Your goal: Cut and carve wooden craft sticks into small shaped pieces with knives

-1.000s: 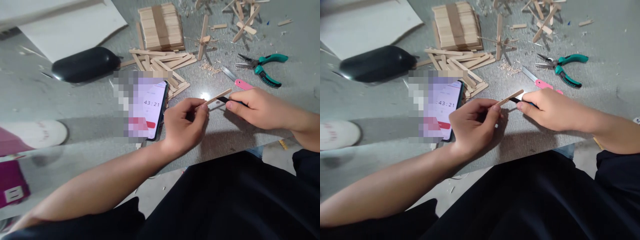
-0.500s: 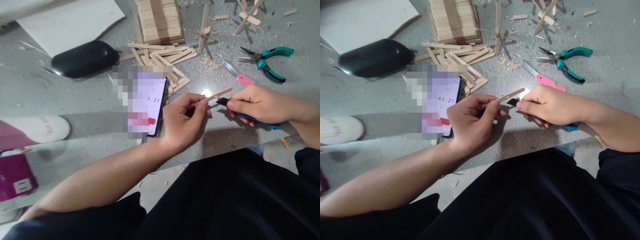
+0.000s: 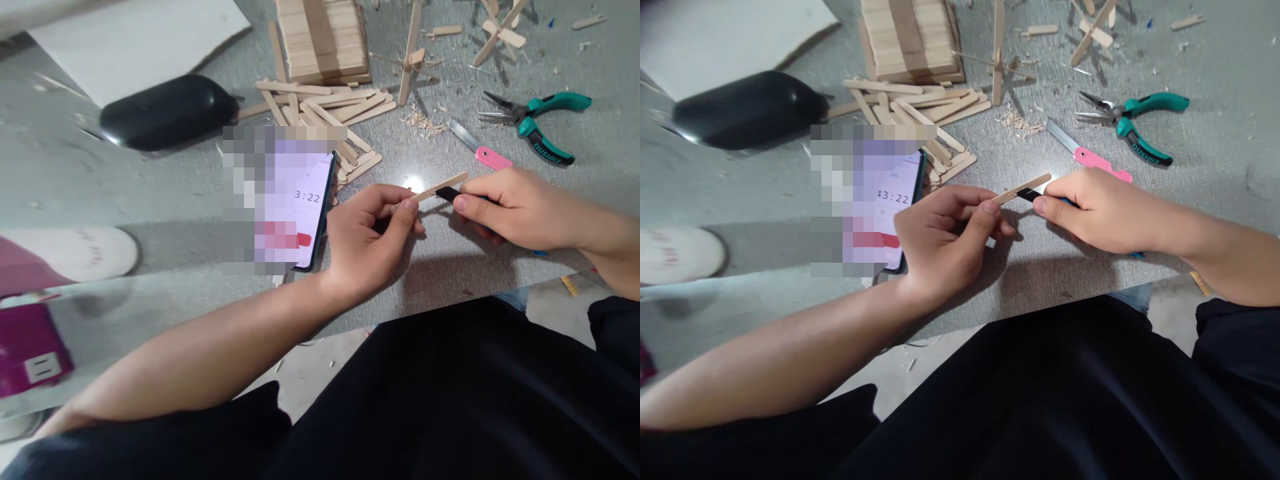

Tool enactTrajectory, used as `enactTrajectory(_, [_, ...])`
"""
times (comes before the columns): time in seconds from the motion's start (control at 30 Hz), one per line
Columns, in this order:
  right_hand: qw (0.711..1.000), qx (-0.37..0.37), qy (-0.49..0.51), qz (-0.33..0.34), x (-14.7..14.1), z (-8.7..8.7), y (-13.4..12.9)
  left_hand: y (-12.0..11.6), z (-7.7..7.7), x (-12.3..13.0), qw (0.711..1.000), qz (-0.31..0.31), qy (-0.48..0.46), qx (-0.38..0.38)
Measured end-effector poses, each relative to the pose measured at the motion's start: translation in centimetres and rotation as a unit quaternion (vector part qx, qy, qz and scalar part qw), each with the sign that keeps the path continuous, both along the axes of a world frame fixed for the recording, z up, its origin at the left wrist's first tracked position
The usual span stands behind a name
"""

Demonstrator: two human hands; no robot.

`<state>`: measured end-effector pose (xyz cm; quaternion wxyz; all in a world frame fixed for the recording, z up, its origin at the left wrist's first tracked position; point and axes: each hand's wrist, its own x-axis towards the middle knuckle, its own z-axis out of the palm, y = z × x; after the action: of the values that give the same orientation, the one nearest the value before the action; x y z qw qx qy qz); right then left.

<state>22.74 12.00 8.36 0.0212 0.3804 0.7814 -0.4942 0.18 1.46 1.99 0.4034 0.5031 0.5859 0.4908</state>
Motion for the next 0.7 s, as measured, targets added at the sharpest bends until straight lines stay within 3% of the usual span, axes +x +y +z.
enactTrajectory(0.17, [0.999, 0.015, 0.031, 0.019, 0.10, -0.10, -0.30, 0.05, 0.05, 0.05, 1.000, -0.005, -0.002, 0.006])
enactTrajectory(0.7, [0.992, 0.118, -0.038, 0.019, -0.15, 0.15, -0.63, -0.02, -0.38, -0.18, 0.999, -0.021, -0.024, 0.003])
